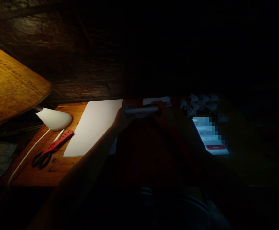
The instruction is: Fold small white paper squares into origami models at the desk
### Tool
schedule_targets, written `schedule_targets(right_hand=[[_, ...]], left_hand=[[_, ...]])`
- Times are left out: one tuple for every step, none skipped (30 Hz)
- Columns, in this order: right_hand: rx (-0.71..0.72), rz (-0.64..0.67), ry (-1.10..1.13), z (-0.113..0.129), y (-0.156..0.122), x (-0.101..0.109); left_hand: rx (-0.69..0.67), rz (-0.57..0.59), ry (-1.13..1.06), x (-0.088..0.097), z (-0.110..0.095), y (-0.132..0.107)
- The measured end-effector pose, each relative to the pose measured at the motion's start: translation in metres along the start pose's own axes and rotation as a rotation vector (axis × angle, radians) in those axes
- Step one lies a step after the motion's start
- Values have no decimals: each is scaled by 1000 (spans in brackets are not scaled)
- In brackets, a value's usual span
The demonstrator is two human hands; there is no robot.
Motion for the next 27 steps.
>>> schedule_targets(right_hand=[[1, -1, -7, 1, -1, 1], [2, -5, -11, 1, -1, 1], [2, -8, -12, 1, -1, 1], [2, -12, -11, 0, -1, 0], [-1, -20, -10, -2, -1, -1], [-5, -31, -4, -4, 0, -3], [-10, -39, 9, -7, 1, -5], [-16, -46, 31, -11, 2, -7], [-26, -59, 61, -15, 3, -9], [-36, -71, 97, -19, 5, -12], [-48, -81, 135, -23, 7, -14], [-57, -88, 169, -26, 9, -16], [-66, -96, 195, -28, 10, -17], [-74, -100, 216, -29, 11, -18], [-83, -98, 235, -29, 11, -19], [-92, -86, 252, -26, 11, -19], [-101, -67, 266, -22, 10, -18], [-111, -40, 278, -17, 9, -16], [-116, 2, 279, -10, 6, -14], [-108, 37, 272, -3, 4, -11], [-100, 63, 262, 5, 1, -8], [-97, 78, 257, 12, -2, -5], [-96, 77, 257, 18, -4, -1], [-98, 72, 263, 22, -5, 1], [-107, 68, 268, 25, -6, 3], [-120, 65, 275, 26, -6, 4], [-133, 64, 285, 25, -5, 5]], left_hand=[[-5, 4, 4, 0, 0, 0], [-8, 3, 7, 0, -1, 0], [-7, 0, 9, 0, -1, 0], [-4, -5, 8, 0, -1, 0], [0, -7, 7, 0, -1, 0], [5, -12, 3, 1, -1, 0], [11, -17, -1, 1, 0, 0], [19, -25, -9, 1, 1, 1], [28, -40, -24, 2, 2, 1], [39, -59, -49, 3, 3, 2], [51, -83, -85, 4, 5, 2], [64, -109, -130, 5, 6, 3], [74, -130, -183, 6, 8, 4], [81, -143, -235, 6, 9, 5], [85, -149, -281, 6, 9, 5], [88, -146, -317, 6, 9, 6], [90, -140, -342, 4, 9, 6], [91, -134, -360, 3, 8, 5], [94, -132, -374, 0, 7, 5], [100, -136, -385, -2, 6, 4], [107, -144, -397, -5, 6, 3], [115, -157, -404, -7, 6, 2], [123, -166, -399, -9, 7, 1], [133, -164, -382, -10, 7, 0], [142, -151, -360, -10, 8, -1], [150, -128, -335, -10, 8, -2], [158, -96, -318, -9, 9, -2]])
Point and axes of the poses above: each hand's wrist, its own y-axis towards the middle knuckle, its own x-axis out of the back of the hand, z = x × y, the point moved 1 cm from there along y, towards the middle knuckle
